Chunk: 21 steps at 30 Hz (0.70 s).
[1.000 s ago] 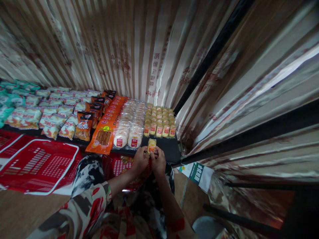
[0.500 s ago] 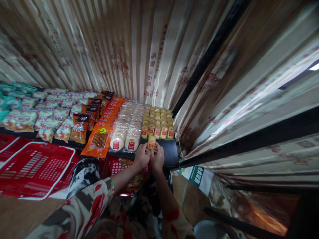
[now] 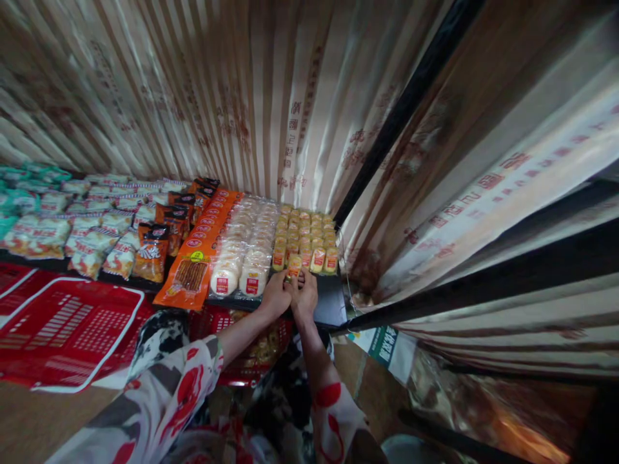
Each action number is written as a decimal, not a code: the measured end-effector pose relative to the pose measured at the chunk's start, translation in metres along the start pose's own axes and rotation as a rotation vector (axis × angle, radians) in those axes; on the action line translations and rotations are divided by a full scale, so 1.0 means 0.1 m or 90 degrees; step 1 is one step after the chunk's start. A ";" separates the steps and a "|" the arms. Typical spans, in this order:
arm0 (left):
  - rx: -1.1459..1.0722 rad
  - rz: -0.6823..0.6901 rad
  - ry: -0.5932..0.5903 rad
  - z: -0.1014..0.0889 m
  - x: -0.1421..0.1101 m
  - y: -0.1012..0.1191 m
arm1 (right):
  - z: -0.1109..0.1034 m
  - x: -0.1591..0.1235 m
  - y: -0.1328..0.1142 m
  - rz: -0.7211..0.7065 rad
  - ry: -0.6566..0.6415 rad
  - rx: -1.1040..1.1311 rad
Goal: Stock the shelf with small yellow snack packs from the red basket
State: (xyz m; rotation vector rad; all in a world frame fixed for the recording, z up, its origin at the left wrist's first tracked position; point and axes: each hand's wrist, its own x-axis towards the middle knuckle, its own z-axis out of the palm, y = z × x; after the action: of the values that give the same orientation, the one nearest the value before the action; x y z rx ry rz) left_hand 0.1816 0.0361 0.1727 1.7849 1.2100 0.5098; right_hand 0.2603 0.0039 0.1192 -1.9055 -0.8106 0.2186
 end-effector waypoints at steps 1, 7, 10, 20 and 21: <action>0.007 -0.001 -0.001 0.00 0.00 0.01 | 0.01 0.01 0.01 -0.002 0.004 -0.002; 0.001 -0.018 0.002 -0.02 0.02 -0.01 | 0.06 0.06 0.04 -0.016 0.004 -0.018; 0.010 -0.013 0.007 -0.02 0.03 -0.03 | 0.08 0.08 0.04 -0.021 0.004 -0.018; 0.062 0.011 0.025 -0.01 0.04 -0.09 | 0.11 0.13 0.05 -0.027 -0.015 -0.016; 0.064 0.015 0.028 0.00 0.04 -0.10 | 0.11 0.13 0.05 -0.030 -0.016 -0.015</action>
State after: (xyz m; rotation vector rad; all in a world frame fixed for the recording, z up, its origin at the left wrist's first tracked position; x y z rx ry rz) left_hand 0.1780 0.0414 0.1640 1.8831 1.2649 0.5119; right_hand 0.2671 0.0188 0.1118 -1.9075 -0.8773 0.2049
